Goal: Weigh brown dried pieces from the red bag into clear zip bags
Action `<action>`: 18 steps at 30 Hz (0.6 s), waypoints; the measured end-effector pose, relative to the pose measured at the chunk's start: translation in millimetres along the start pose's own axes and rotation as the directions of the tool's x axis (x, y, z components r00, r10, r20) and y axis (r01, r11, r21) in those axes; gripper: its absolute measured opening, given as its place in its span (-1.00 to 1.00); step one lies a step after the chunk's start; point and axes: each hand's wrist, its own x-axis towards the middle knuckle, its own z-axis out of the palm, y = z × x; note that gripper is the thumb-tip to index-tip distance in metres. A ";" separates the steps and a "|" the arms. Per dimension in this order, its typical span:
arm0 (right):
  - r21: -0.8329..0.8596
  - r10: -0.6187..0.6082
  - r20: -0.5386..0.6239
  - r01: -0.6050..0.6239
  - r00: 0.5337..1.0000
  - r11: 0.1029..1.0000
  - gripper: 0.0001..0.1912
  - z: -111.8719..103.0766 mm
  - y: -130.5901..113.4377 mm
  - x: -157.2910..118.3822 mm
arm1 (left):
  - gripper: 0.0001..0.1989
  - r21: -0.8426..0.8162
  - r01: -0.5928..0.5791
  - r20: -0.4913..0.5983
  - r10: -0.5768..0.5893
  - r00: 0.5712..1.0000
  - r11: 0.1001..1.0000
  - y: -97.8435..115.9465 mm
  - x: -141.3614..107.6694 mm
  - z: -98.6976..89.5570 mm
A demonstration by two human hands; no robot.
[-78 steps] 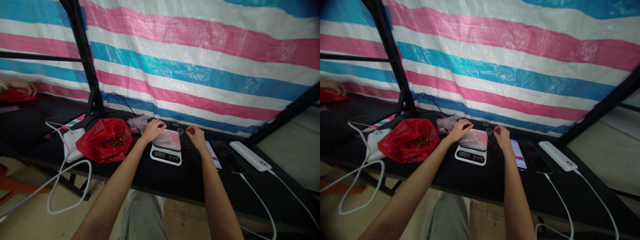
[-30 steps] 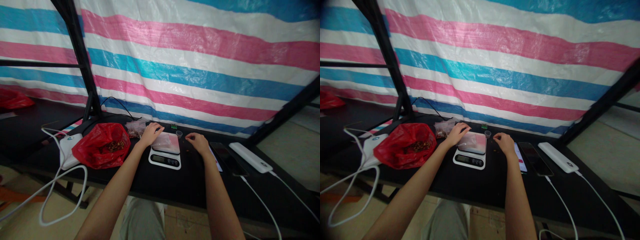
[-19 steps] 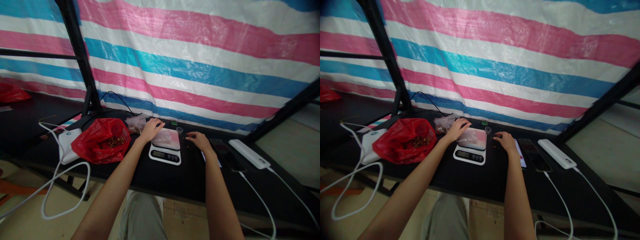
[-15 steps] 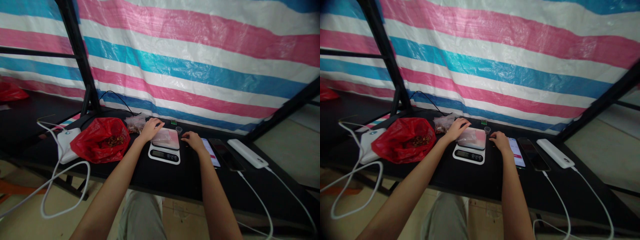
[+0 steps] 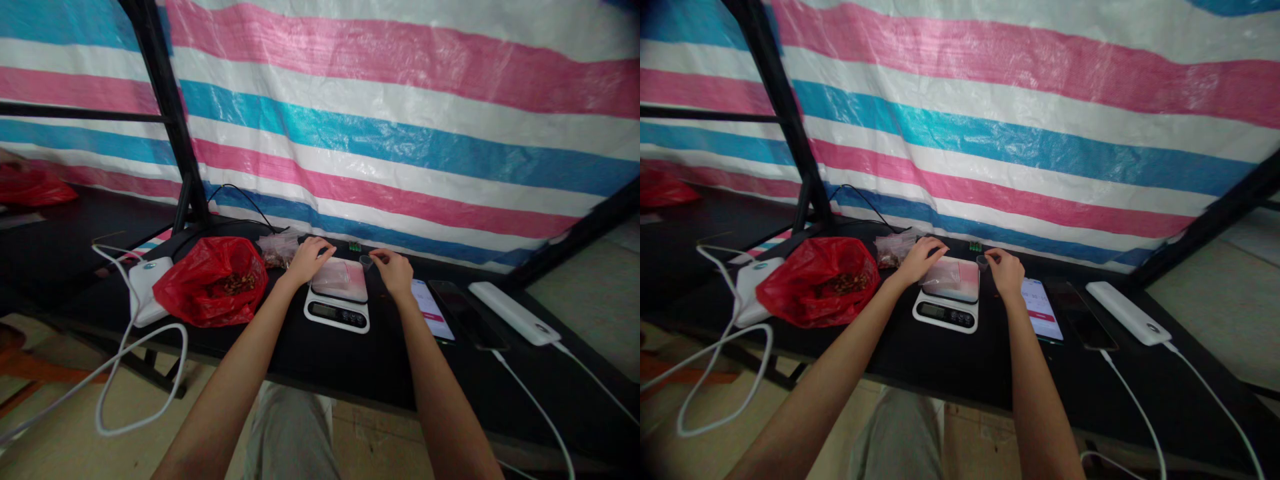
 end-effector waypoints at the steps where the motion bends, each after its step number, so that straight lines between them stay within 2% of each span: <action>1: -0.024 -0.026 0.007 0.026 1.000 0.999 -0.75 -0.9 -0.9 -0.8 | -0.71 0.001 -0.002 -0.001 0.002 1.000 1.000 -0.2 0.3 -0.3; 6: -0.072 -0.024 -0.014 0.023 1.000 0.997 -0.75 -27.2 11.7 -8.6 | -0.72 -0.004 0.006 -0.008 -0.006 1.000 1.000 -1.6 0.7 -0.8; 8: -0.076 -0.077 0.098 0.085 0.992 0.993 -0.75 -40.8 23.3 -15.0 | -0.72 -0.011 0.011 -0.008 -0.011 1.000 1.000 -1.7 0.5 -0.3; 11: -0.105 -0.237 0.314 0.282 0.920 0.954 -0.77 -53.5 40.3 -28.4 | -0.72 -0.020 0.009 -0.011 -0.009 1.000 1.000 -1.1 0.6 0.5; 14: -0.161 -0.308 0.393 0.395 0.866 0.904 -0.78 -53.6 49.5 -41.0 | -0.72 -0.028 -0.003 -0.016 0.002 1.000 1.000 -0.7 0.6 0.6; 18: -0.088 -0.324 0.426 0.395 0.845 0.914 -0.79 -41.9 51.9 -48.1 | -0.72 -0.034 0.009 -0.011 -0.010 1.000 0.999 -1.0 0.2 0.1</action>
